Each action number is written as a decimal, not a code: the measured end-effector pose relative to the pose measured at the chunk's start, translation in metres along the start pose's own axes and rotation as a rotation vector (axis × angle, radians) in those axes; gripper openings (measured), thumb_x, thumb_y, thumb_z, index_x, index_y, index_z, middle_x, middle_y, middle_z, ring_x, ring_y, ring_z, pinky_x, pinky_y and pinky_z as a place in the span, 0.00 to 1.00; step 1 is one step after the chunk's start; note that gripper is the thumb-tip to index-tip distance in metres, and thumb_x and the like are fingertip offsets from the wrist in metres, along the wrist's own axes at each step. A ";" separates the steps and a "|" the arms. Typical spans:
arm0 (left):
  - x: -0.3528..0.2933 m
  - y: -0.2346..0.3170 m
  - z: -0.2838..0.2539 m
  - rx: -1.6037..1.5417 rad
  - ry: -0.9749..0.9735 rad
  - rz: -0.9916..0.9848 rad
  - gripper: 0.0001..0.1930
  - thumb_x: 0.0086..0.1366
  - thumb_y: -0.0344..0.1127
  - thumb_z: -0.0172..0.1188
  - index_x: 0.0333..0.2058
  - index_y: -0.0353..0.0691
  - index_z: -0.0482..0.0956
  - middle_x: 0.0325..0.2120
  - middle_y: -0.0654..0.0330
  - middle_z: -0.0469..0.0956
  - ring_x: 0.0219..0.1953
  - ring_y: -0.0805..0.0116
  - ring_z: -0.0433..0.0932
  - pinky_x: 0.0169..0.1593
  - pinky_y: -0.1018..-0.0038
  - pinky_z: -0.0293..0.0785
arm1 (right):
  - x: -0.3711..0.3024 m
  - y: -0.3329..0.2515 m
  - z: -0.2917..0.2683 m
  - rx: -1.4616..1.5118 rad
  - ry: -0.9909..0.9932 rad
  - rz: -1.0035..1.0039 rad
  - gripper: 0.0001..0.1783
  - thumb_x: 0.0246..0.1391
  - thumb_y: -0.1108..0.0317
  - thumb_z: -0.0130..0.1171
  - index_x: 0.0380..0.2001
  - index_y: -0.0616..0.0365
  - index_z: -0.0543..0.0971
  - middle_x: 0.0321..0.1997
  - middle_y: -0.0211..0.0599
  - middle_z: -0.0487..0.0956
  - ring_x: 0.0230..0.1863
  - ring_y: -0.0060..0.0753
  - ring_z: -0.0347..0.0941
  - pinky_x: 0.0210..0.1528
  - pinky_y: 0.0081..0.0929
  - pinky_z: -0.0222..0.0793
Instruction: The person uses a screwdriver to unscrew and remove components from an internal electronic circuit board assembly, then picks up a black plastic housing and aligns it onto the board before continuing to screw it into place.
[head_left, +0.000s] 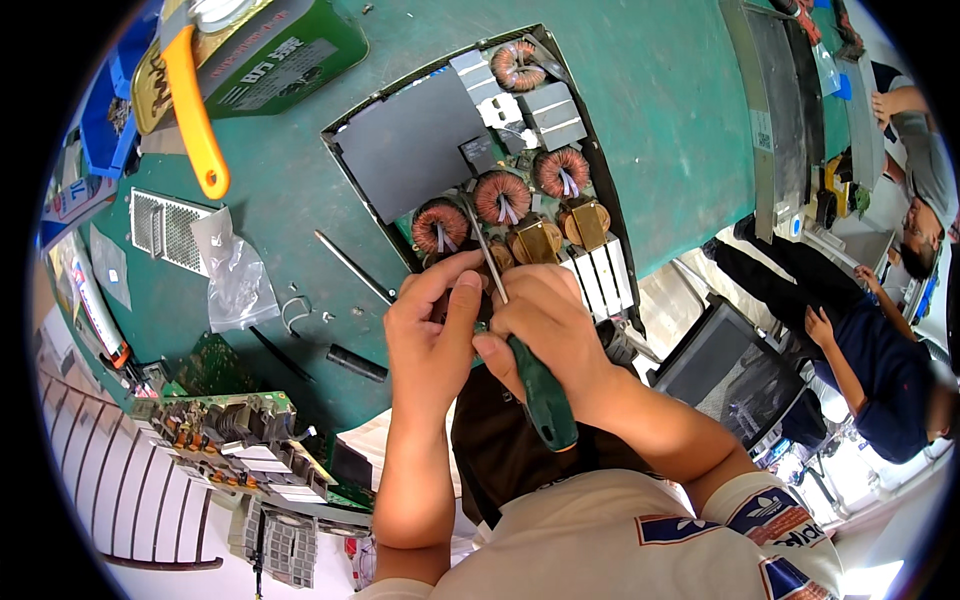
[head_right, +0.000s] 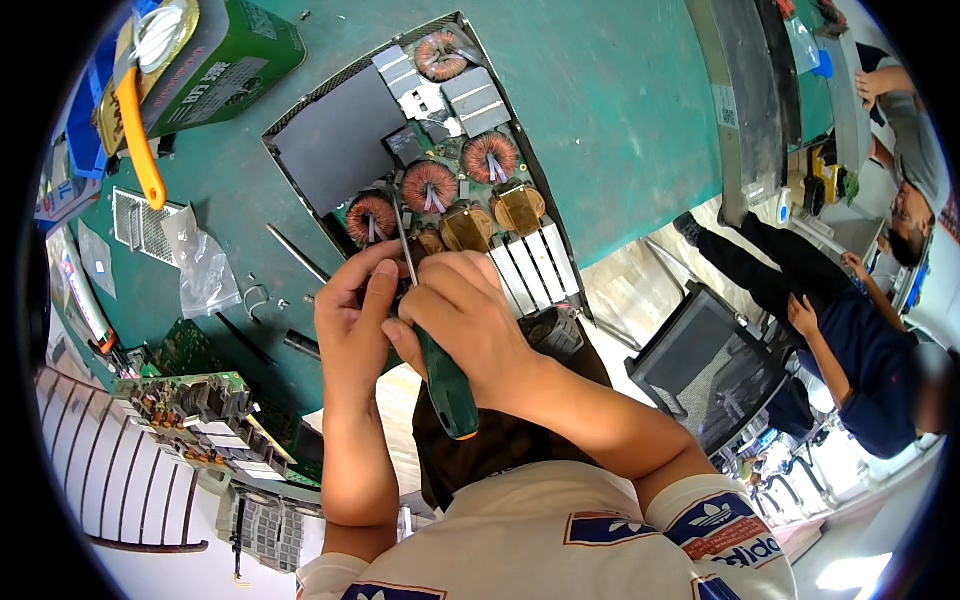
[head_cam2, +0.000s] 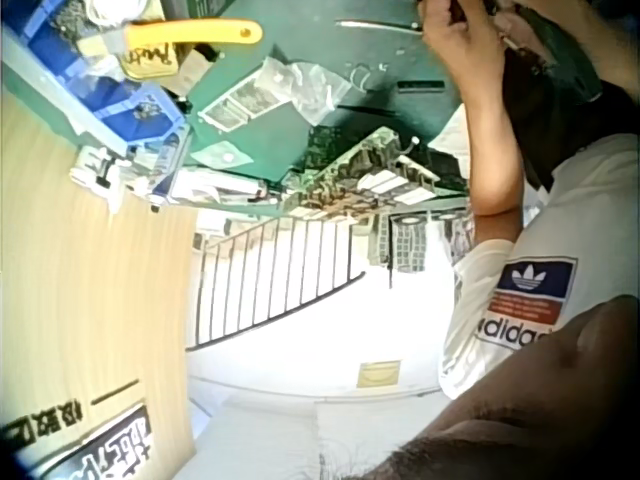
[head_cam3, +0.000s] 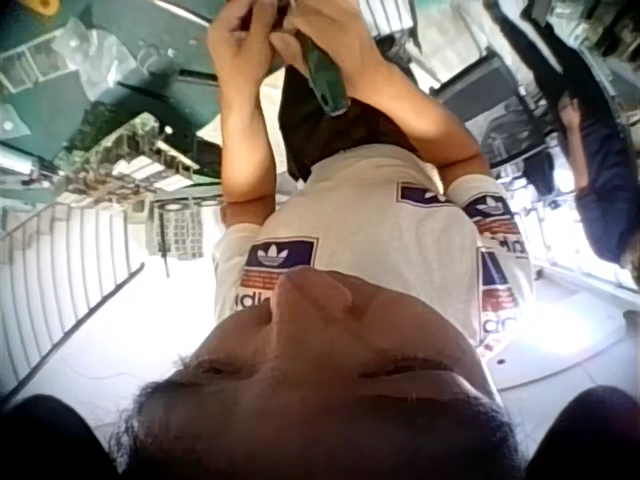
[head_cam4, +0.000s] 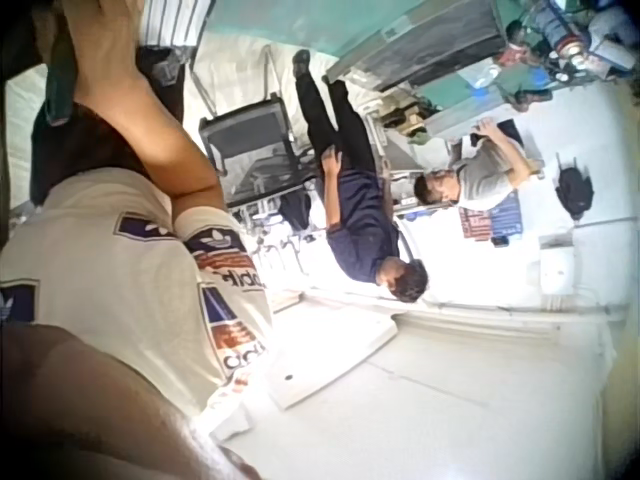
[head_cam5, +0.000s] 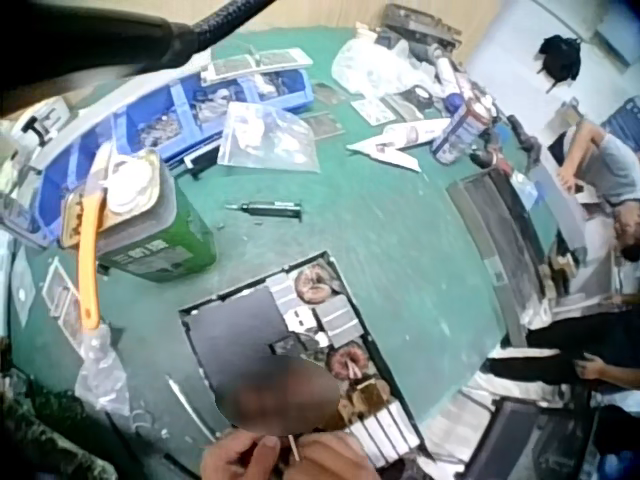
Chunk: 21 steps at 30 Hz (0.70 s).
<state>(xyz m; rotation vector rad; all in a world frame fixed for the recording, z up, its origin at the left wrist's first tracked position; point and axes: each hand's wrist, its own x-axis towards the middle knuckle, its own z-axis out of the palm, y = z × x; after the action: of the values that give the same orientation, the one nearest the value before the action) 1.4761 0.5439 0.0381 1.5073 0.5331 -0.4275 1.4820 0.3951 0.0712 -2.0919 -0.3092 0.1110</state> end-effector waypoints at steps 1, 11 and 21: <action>-0.001 -0.001 0.000 -0.009 -0.007 0.001 0.10 0.69 0.30 0.61 0.46 0.36 0.84 0.30 0.61 0.79 0.33 0.78 0.75 0.38 0.80 0.71 | 0.005 -0.001 -0.004 0.005 -0.020 0.000 0.10 0.47 0.70 0.69 0.29 0.57 0.75 0.32 0.39 0.71 0.39 0.46 0.70 0.45 0.41 0.62; -0.035 0.066 -0.016 -0.069 0.061 0.221 0.11 0.68 0.24 0.60 0.49 0.31 0.80 0.33 0.67 0.78 0.34 0.81 0.71 0.40 0.82 0.69 | 0.077 -0.016 -0.042 0.114 -0.246 0.071 0.14 0.62 0.67 0.62 0.25 0.63 0.73 0.19 0.42 0.70 0.20 0.45 0.67 0.27 0.37 0.61; -0.015 0.198 -0.008 0.885 0.108 0.822 0.13 0.62 0.36 0.71 0.39 0.34 0.82 0.19 0.68 0.72 0.21 0.85 0.67 0.26 0.84 0.58 | 0.119 -0.009 -0.047 -0.183 -0.327 -0.228 0.11 0.53 0.63 0.66 0.37 0.57 0.83 0.26 0.46 0.83 0.32 0.47 0.83 0.37 0.39 0.79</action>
<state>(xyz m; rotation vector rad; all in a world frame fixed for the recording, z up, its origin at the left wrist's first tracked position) 1.5772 0.5566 0.2084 2.4321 -0.2842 0.1059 1.6050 0.3917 0.1092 -2.1999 -0.7777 0.2997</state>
